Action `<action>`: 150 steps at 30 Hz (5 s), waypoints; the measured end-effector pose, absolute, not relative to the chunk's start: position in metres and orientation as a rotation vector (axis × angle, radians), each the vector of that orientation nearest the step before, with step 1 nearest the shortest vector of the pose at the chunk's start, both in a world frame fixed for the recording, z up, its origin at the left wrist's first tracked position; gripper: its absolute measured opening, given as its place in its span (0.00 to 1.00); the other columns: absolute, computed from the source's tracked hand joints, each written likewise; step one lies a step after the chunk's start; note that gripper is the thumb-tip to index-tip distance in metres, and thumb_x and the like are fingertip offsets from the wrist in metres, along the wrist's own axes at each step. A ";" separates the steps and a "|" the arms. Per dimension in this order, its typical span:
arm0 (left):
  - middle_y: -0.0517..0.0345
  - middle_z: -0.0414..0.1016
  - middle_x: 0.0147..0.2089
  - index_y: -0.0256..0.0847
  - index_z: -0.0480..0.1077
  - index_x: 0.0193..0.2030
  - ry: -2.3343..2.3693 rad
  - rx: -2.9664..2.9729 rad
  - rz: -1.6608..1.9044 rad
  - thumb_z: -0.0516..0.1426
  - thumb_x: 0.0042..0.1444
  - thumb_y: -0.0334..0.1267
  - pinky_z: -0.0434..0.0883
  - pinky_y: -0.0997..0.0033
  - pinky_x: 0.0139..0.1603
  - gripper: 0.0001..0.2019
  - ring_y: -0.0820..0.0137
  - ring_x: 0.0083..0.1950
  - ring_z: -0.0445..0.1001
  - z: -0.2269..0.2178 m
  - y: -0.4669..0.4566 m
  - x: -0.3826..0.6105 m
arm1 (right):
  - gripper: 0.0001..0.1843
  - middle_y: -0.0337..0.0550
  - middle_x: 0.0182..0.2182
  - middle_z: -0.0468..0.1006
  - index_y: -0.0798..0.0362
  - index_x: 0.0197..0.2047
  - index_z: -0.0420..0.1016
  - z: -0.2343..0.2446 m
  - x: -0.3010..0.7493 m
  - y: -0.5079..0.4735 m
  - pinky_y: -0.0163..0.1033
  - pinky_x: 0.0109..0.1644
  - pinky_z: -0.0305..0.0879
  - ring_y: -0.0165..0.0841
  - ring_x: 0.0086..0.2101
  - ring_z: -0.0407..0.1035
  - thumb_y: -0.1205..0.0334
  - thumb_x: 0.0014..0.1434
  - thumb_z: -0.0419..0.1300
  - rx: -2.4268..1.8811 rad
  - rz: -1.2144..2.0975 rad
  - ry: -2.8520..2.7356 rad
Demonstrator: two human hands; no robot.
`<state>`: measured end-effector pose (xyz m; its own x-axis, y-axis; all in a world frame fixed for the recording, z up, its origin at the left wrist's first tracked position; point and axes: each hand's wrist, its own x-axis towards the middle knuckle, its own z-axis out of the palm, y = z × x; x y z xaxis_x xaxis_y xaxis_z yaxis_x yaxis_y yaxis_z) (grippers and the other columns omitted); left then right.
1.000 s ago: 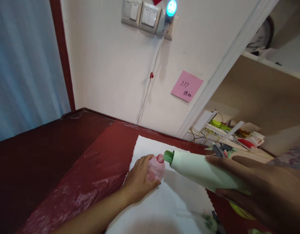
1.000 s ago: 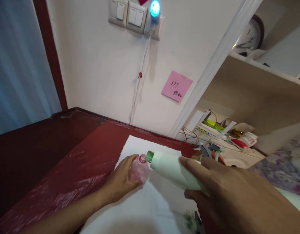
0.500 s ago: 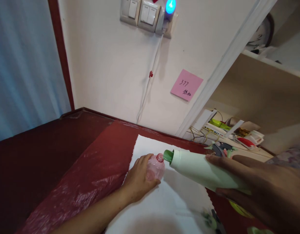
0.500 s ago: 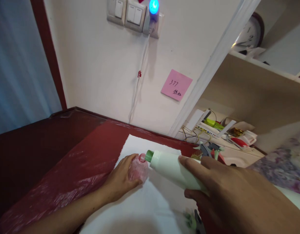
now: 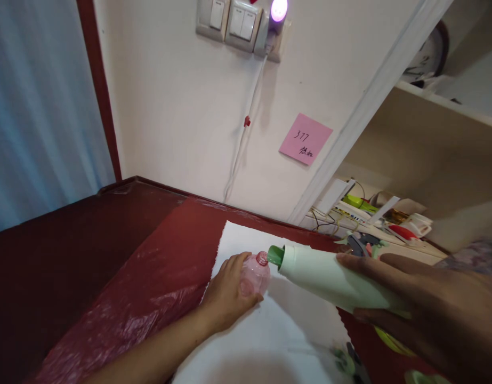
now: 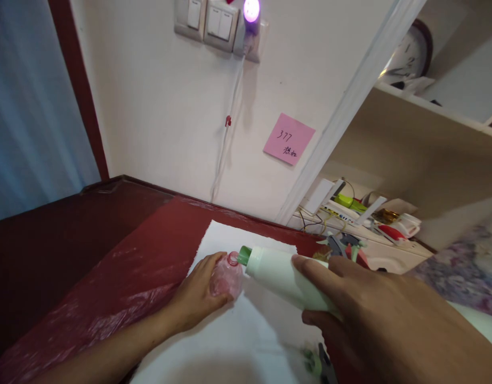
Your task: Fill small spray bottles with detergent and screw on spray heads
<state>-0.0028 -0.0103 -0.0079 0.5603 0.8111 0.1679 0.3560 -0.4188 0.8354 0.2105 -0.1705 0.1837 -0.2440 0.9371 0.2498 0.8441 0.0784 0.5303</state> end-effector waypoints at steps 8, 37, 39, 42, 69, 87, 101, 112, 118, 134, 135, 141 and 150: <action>0.45 0.65 0.67 0.44 0.57 0.66 0.916 2.006 0.767 0.62 0.47 0.39 0.62 0.53 0.68 0.38 0.53 0.67 0.63 -0.009 -0.009 -0.002 | 0.24 0.37 0.36 0.83 0.33 0.58 0.68 0.184 0.210 -0.169 0.38 0.21 0.67 0.37 0.24 0.76 0.53 0.57 0.55 1.825 0.905 2.184; 0.44 0.64 0.67 0.42 0.56 0.67 0.916 2.017 0.769 0.63 0.47 0.39 0.62 0.50 0.68 0.40 0.52 0.67 0.62 -0.015 -0.008 -0.001 | 0.23 0.33 0.31 0.81 0.34 0.56 0.69 0.186 0.207 -0.169 0.36 0.19 0.65 0.34 0.20 0.73 0.56 0.57 0.54 1.778 0.971 2.214; 0.44 0.64 0.66 0.42 0.56 0.67 0.916 2.015 0.771 0.63 0.47 0.39 0.62 0.50 0.67 0.40 0.53 0.66 0.63 -0.015 -0.008 -0.001 | 0.22 0.32 0.29 0.80 0.34 0.55 0.69 0.186 0.207 -0.169 0.36 0.19 0.64 0.34 0.19 0.72 0.56 0.56 0.54 1.785 0.972 2.232; 0.44 0.65 0.66 0.42 0.56 0.67 0.913 2.011 0.775 0.63 0.47 0.38 0.63 0.50 0.67 0.38 0.53 0.66 0.63 -0.014 -0.007 -0.001 | 0.22 0.32 0.27 0.79 0.34 0.54 0.70 0.186 0.207 -0.169 0.36 0.18 0.63 0.34 0.19 0.71 0.56 0.55 0.55 1.793 0.973 2.235; 0.43 0.65 0.66 0.43 0.56 0.66 0.896 2.023 0.807 0.63 0.47 0.40 0.62 0.47 0.67 0.38 0.51 0.66 0.64 -0.017 -0.006 0.000 | 0.23 0.33 0.32 0.82 0.33 0.53 0.70 0.190 0.202 -0.168 0.36 0.19 0.64 0.34 0.21 0.73 0.57 0.53 0.54 1.817 0.968 2.243; 0.44 0.66 0.65 0.43 0.58 0.65 0.899 2.043 0.806 0.64 0.47 0.39 0.63 0.49 0.66 0.37 0.51 0.65 0.65 -0.013 -0.007 0.000 | 0.22 0.36 0.33 0.83 0.35 0.53 0.72 0.192 0.198 -0.170 0.36 0.21 0.63 0.35 0.22 0.74 0.58 0.54 0.57 1.884 0.894 2.221; 0.43 0.66 0.64 0.44 0.57 0.65 0.902 2.045 0.800 0.64 0.47 0.38 0.63 0.47 0.66 0.37 0.50 0.65 0.65 -0.012 -0.007 0.001 | 0.23 0.36 0.31 0.83 0.36 0.52 0.73 0.193 0.199 -0.170 0.36 0.19 0.61 0.35 0.19 0.72 0.59 0.53 0.56 1.806 0.984 2.229; 0.42 0.65 0.65 0.44 0.56 0.66 0.880 2.050 0.814 0.64 0.47 0.40 0.62 0.45 0.67 0.38 0.50 0.66 0.64 -0.018 -0.005 0.001 | 0.22 0.36 0.33 0.84 0.37 0.52 0.73 0.194 0.197 -0.169 0.36 0.19 0.62 0.36 0.20 0.73 0.57 0.54 0.55 1.780 1.004 2.195; 0.44 0.66 0.64 0.45 0.57 0.65 0.872 2.057 0.824 0.64 0.48 0.39 0.64 0.47 0.66 0.37 0.51 0.65 0.65 -0.017 -0.006 0.000 | 0.22 0.39 0.33 0.84 0.38 0.52 0.74 0.193 0.198 -0.170 0.35 0.17 0.59 0.36 0.19 0.73 0.59 0.54 0.56 1.763 1.034 2.174; 0.43 0.66 0.64 0.44 0.58 0.65 0.881 2.046 0.820 0.64 0.48 0.40 0.63 0.46 0.66 0.37 0.50 0.64 0.65 -0.015 -0.005 0.001 | 0.23 0.35 0.31 0.83 0.35 0.52 0.73 0.195 0.195 -0.169 0.35 0.19 0.61 0.35 0.20 0.72 0.58 0.52 0.57 1.781 0.997 2.202; 0.43 0.66 0.64 0.44 0.57 0.65 0.879 2.048 0.818 0.64 0.48 0.40 0.63 0.47 0.66 0.37 0.50 0.65 0.65 -0.015 -0.005 0.001 | 0.23 0.35 0.31 0.83 0.35 0.52 0.73 0.195 0.195 -0.169 0.35 0.19 0.61 0.35 0.20 0.72 0.58 0.52 0.57 1.790 0.991 2.200; 0.44 0.66 0.64 0.45 0.58 0.65 0.876 2.056 0.822 0.63 0.49 0.39 0.63 0.47 0.66 0.36 0.51 0.65 0.65 -0.015 -0.006 0.001 | 0.22 0.37 0.32 0.83 0.36 0.52 0.74 0.193 0.196 -0.169 0.36 0.19 0.60 0.36 0.20 0.73 0.57 0.52 0.58 1.773 1.024 2.171; 0.45 0.66 0.64 0.44 0.58 0.65 0.878 2.058 0.829 0.64 0.49 0.40 0.64 0.48 0.64 0.36 0.52 0.64 0.65 -0.017 -0.005 0.001 | 0.23 0.36 0.32 0.84 0.35 0.53 0.71 0.193 0.196 -0.167 0.37 0.17 0.62 0.38 0.20 0.73 0.56 0.52 0.58 1.776 1.019 2.206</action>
